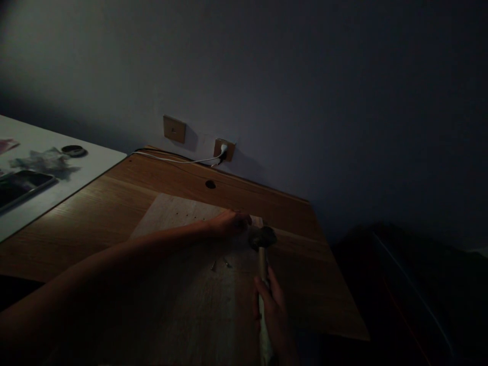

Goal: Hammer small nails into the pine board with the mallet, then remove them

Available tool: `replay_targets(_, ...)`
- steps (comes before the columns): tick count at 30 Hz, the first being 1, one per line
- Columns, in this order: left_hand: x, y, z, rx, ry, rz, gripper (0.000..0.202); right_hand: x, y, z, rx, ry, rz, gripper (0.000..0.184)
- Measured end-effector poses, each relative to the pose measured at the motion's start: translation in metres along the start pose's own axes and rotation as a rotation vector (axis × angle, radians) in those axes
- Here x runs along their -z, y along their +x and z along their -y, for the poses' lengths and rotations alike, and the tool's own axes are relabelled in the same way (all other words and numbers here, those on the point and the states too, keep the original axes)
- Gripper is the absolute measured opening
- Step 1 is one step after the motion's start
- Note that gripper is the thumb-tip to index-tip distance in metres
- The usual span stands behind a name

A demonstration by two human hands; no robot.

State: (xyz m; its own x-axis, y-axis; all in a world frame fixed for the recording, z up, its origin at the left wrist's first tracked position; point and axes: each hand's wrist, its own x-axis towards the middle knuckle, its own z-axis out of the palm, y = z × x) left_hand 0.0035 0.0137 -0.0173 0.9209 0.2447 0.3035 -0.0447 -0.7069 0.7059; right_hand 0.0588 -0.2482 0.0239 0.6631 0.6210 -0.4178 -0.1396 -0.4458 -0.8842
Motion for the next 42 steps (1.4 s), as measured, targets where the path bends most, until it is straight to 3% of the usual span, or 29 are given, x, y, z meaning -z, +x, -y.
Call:
replay_targets(5, 0.000, 0.001, 0.000, 0.031, 0.010, 0.009, 0.036, -0.007, 0.006, 0.011, 0.067, 0.021, 0.029, 0.067)
replay_targets(12, 0.001, 0.000, -0.005, 0.052, 0.117, 0.004, 0.023, -0.026, 0.011, 0.010, 0.112, 0.044, 0.009, 0.073)
replay_targets(18, 0.003, -0.002, -0.005, 0.066, 0.101, -0.006, 0.043, -0.027, 0.018, -0.006, 0.129, 0.133, -0.035, 0.083)
replay_targets(25, 0.004, 0.000, -0.006, 0.059, 0.014, 0.007, 0.048, -0.024, 0.017, -0.003, 0.063, 0.294, -0.061, 0.070)
replay_targets(31, 0.004, -0.001, -0.005, 0.061, 0.054, 0.001, 0.042, -0.022, 0.019, -0.004, 0.098, 0.296, -0.034, 0.050)
replay_targets(34, 0.002, 0.000, -0.004, 0.044, 0.114, -0.007, 0.038, -0.022, 0.019, -0.006, 0.088, 0.287, -0.041, 0.054)
replay_targets(42, 0.002, -0.001, -0.007, 0.055, 0.150, 0.007, 0.030, -0.025, 0.014, -0.004, 0.079, 0.338, -0.035, 0.088)
